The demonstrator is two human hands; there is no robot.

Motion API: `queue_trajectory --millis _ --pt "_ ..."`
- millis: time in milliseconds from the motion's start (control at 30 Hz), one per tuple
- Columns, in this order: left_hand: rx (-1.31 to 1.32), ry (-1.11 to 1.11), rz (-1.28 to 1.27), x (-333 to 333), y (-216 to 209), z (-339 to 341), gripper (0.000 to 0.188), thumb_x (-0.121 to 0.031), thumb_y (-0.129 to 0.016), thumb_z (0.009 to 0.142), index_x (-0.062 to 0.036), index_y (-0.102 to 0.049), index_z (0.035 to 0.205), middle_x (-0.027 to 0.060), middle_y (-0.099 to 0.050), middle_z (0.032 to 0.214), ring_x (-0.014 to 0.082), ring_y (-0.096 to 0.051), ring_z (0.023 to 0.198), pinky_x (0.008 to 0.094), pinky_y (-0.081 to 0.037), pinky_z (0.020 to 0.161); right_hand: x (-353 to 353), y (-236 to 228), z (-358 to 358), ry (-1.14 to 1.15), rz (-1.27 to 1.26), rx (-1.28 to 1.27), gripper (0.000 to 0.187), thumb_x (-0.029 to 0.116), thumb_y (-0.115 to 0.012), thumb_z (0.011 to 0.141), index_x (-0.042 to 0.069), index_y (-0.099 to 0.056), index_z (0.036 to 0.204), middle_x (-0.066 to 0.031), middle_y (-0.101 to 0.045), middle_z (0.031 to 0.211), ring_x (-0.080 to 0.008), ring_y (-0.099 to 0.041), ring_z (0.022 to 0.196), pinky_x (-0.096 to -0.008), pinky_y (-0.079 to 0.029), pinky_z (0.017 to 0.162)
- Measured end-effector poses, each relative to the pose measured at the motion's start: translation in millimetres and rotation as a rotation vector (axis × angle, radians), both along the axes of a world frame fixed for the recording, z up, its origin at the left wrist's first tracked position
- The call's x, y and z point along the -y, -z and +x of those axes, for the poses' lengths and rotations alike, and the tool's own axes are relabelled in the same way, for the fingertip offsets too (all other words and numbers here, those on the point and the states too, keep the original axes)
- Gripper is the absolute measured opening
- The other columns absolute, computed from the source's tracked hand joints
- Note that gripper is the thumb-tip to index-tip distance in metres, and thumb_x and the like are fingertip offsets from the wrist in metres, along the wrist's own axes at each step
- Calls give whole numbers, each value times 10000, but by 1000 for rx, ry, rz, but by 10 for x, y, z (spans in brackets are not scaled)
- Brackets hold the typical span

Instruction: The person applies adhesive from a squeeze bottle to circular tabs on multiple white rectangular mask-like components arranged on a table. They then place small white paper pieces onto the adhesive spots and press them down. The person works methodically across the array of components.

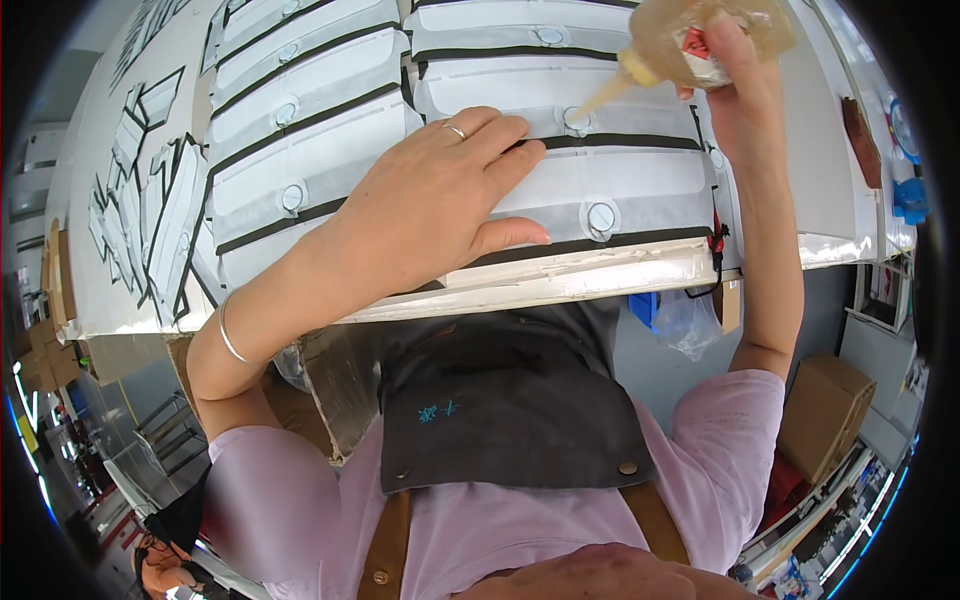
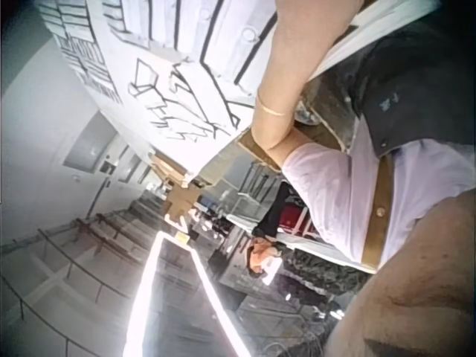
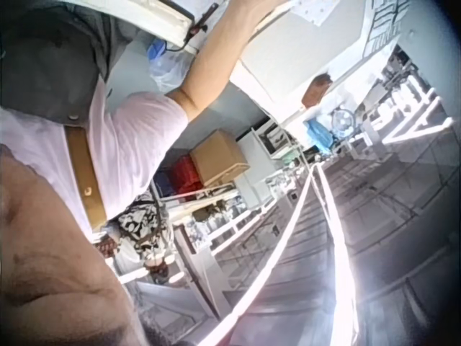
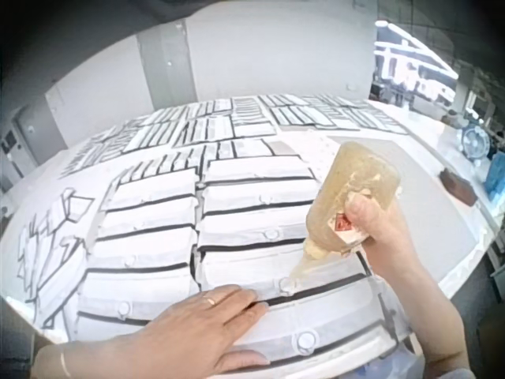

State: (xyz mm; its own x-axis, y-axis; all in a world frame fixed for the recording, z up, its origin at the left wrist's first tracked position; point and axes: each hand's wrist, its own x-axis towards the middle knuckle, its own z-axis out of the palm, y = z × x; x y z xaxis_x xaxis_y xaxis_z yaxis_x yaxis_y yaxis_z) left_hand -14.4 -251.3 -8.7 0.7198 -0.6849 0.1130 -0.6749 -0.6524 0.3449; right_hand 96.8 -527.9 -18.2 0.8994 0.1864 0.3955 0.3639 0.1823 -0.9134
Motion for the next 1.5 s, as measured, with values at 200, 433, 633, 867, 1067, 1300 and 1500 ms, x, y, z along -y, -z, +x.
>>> queue_trajectory --millis 200,433,633,867,1067,1300,1500 --pt "30 11 -19 8 41 35 603 -413 -724 894 11 -611 1309 173 -590 1328 362 -558 1224 437 -501 996 -44 -75 -39 -33 -133 12 643 366 -794 878 22 -531 1353 -58 -667 1123 -145 -652 988 -306 -534 859" --pt "13 8 -17 0 43 39 603 -407 -724 895 10 -606 1314 170 -585 1327 362 -558 1219 438 -503 989 -15 -164 -18 -76 -207 57 622 364 -825 845 15 -581 1299 -57 -683 1103 -143 -658 976 -304 -534 856" --pt "8 12 -14 -16 36 44 613 -416 -722 893 10 -603 1316 168 -582 1325 363 -558 1213 438 -501 991 39 -162 -20 14 -298 144 620 393 -754 900 9 -557 1344 -100 -667 1182 -200 -640 1095 -284 -542 803" --pt "-27 33 -28 -65 17 68 655 -422 -715 902 4 -565 1376 175 -565 1373 365 -553 1238 438 -494 1012 810 -484 172 -39 79 187 609 382 -643 979 -9 -508 1426 -161 -625 1337 -275 -590 1283 -264 -535 776" --pt "-88 7 -104 -179 -125 261 638 -405 -703 927 -26 -544 1416 189 -541 1430 387 -554 1269 442 -480 1043 627 -634 281 -271 487 -7 539 456 -642 989 35 -588 1322 -136 -688 1159 -259 -686 1073 -250 -561 652" --pt "134 -65 3 -199 56 661 586 -421 -672 961 8 -595 1352 176 -573 1398 366 -575 1244 424 -491 1042 -192 -166 595 113 38 -13 377 412 -682 983 91 -616 1170 -10 -679 936 -103 -670 755 -238 -500 520" --pt "105 -60 19 -184 127 721 598 -439 -663 964 16 -602 1348 172 -579 1387 352 -582 1234 414 -497 1045 -415 -178 669 26 -169 -26 355 348 -722 961 58 -630 1144 -33 -682 920 -96 -659 741 -241 -500 515"
